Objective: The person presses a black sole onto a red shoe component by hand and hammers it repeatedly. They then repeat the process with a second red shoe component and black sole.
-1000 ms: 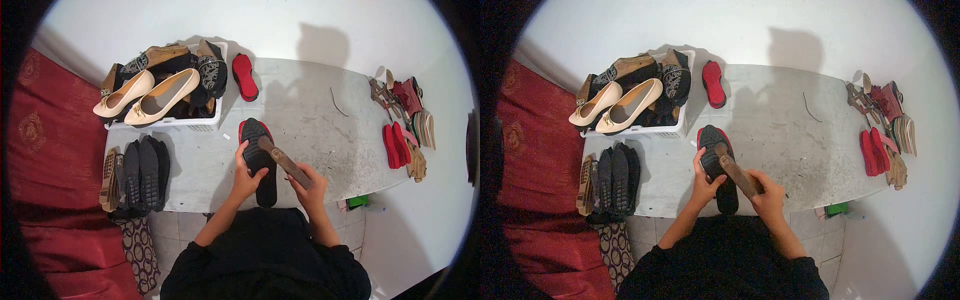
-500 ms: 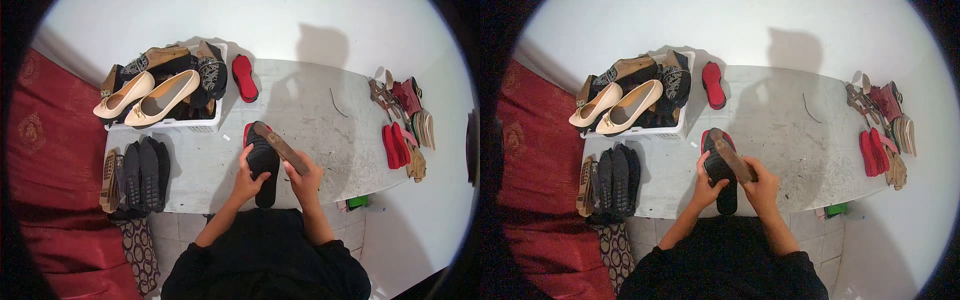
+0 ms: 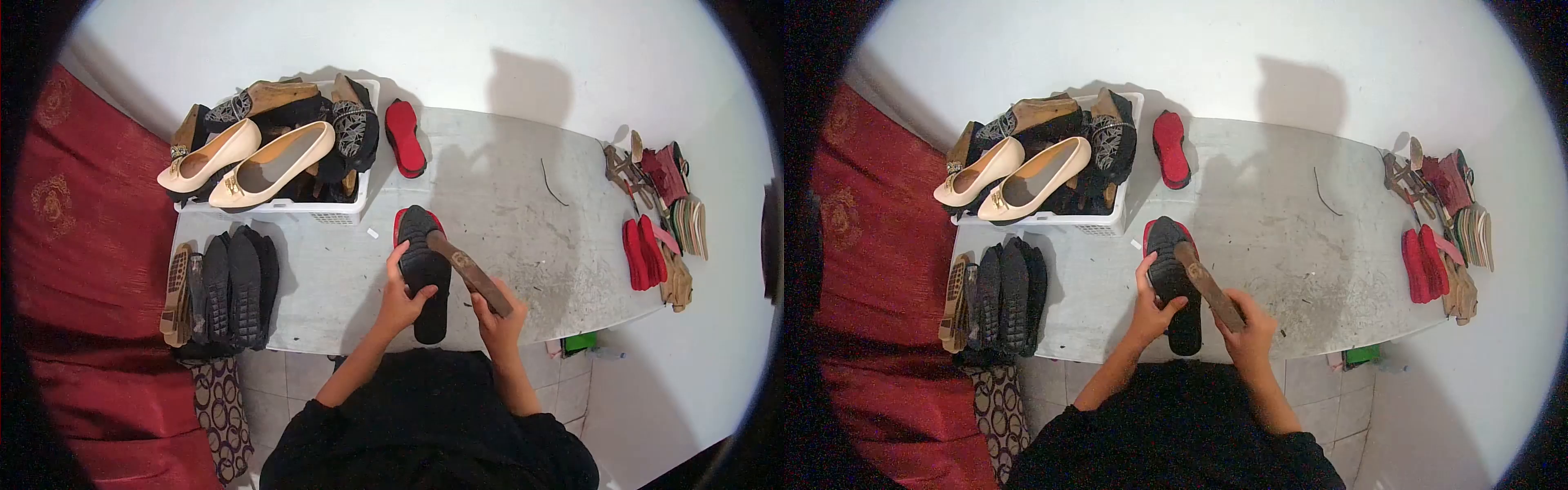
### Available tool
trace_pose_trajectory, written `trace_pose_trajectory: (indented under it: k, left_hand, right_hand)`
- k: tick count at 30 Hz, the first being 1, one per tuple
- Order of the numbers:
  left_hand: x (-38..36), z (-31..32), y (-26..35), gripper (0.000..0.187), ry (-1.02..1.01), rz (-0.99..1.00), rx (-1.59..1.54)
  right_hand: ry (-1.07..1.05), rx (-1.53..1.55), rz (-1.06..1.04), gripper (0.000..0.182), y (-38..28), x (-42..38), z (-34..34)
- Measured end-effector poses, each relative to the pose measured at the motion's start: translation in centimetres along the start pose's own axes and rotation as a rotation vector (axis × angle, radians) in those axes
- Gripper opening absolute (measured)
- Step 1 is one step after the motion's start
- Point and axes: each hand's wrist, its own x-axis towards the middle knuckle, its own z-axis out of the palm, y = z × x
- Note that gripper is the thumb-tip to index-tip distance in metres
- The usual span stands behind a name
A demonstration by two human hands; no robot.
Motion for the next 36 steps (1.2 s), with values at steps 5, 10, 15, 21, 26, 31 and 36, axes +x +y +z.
trace_pose_trajectory:
  k: [5,10,15,21,26,31,36]
  left_hand:
    - [-0.3,-0.1,-0.6,0.083,-0.009,-0.022,0.021]
    - [-0.3,-0.3,-0.5,0.084,0.008,0.002,0.074]
    - [-0.2,-0.3,-1.4,0.083,0.052,0.02,-0.006]
    - [-0.2,-1.0,-1.3,0.081,0.051,-0.041,0.068]
    - [-0.3,-0.9,-1.6,0.081,0.03,0.062,0.187]
    - [-0.4,-0.8,-1.1,0.081,0.03,-0.032,0.17]
    - [-0.3,-0.6,-1.5,0.08,0.026,0.004,0.14]
  right_hand:
    - [0.007,0.012,0.08,0.024,-0.3,-0.4,0.1]
    - [0.042,0.159,0.09,0.024,0.6,-0.9,0.3]
    - [0.02,-0.044,0.051,0.027,0.6,-1.4,0.5]
    - [-0.043,-0.106,0.046,0.021,0.5,-2.3,0.4]
    - [-0.085,-0.002,0.05,0.021,-0.1,-2.6,0.5]
    - [-0.102,-0.011,-0.014,0.023,0.1,-2.8,0.9]
    - [-0.159,-0.031,0.042,0.025,0.0,-2.6,1.0]
